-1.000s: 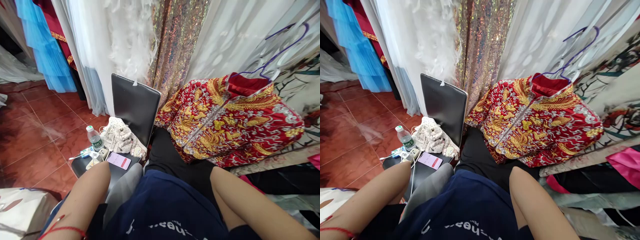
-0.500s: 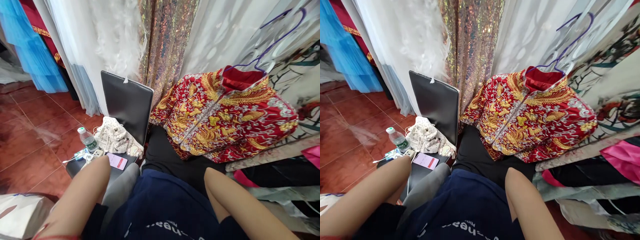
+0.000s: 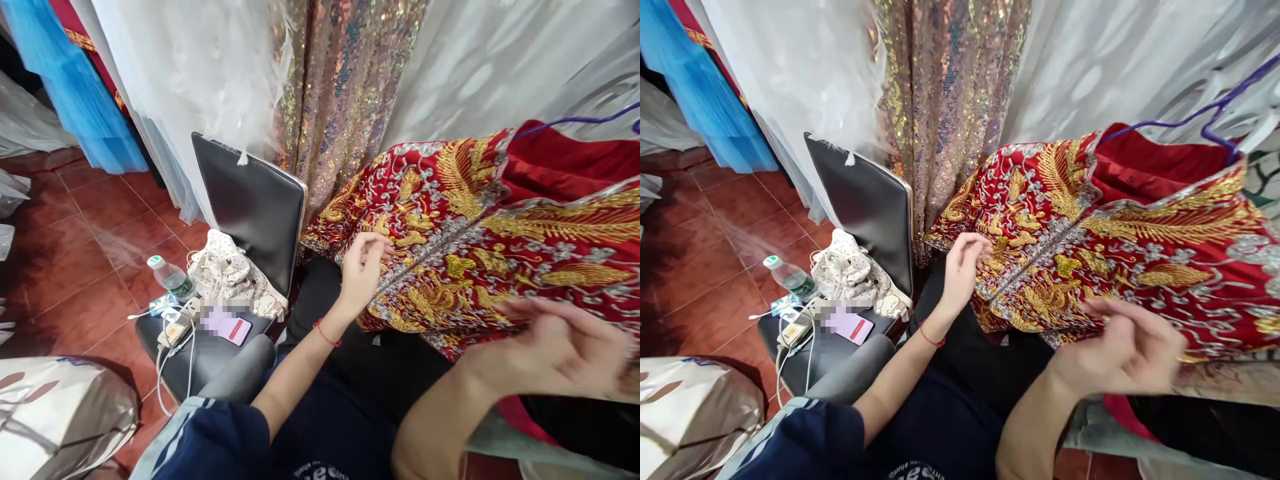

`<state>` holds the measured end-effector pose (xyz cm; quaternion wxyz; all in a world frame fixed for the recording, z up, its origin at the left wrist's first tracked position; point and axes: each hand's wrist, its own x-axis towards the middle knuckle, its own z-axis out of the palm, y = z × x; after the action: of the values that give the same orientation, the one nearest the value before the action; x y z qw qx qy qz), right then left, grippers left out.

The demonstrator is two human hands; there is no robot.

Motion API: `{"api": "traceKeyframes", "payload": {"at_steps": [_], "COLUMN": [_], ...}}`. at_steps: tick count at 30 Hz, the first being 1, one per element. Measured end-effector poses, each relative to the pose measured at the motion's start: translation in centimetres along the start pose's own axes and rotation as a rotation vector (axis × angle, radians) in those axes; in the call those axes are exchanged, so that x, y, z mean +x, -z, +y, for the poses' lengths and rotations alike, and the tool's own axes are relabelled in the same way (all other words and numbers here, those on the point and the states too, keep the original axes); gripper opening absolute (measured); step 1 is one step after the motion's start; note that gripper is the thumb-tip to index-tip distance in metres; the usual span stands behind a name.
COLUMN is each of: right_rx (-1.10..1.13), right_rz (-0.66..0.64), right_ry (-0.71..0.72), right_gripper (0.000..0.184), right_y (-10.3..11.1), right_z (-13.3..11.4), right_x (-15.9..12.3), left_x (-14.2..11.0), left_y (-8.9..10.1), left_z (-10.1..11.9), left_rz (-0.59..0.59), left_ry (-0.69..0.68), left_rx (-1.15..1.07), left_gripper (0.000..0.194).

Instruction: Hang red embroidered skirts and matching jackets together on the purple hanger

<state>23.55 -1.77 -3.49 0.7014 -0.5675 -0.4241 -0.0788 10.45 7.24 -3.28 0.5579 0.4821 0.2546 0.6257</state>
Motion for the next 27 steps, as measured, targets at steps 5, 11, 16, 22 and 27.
{"api": "traceKeyframes", "payload": {"at_steps": [5,11,16,22,27], "right_rx": [-0.145,-0.288,-0.301,-0.258,-0.235], "right_rz": [0.090,-0.092,-0.103,-0.109,-0.056], "right_ry": [-0.040,-0.033,0.005,-0.011,-0.124], "right_gripper": [0.018,0.031,0.027,0.023,0.024], "right_y": [-2.6,-3.5,-3.4,-3.1,-3.7], "right_z": [4.4,8.1,8.9,9.2,6.6], "right_x": [1.7,4.2,5.4,7.3,8.2], "left_x": [2.9,6.0,7.9,9.6,10.4], "left_y": [-3.4,-7.2,-7.9,-7.9,-9.1], "left_z": [-4.5,-5.1,-5.2,-4.7,-2.2], "left_rz": [-0.221,-0.319,-0.311,-0.194,-0.351], "left_ry": [-0.049,-0.327,-0.356,-0.434,-0.700], "left_rx": [0.242,0.592,0.606,0.561,0.720], "left_gripper": [0.015,0.029,0.015,0.010,0.029]}}
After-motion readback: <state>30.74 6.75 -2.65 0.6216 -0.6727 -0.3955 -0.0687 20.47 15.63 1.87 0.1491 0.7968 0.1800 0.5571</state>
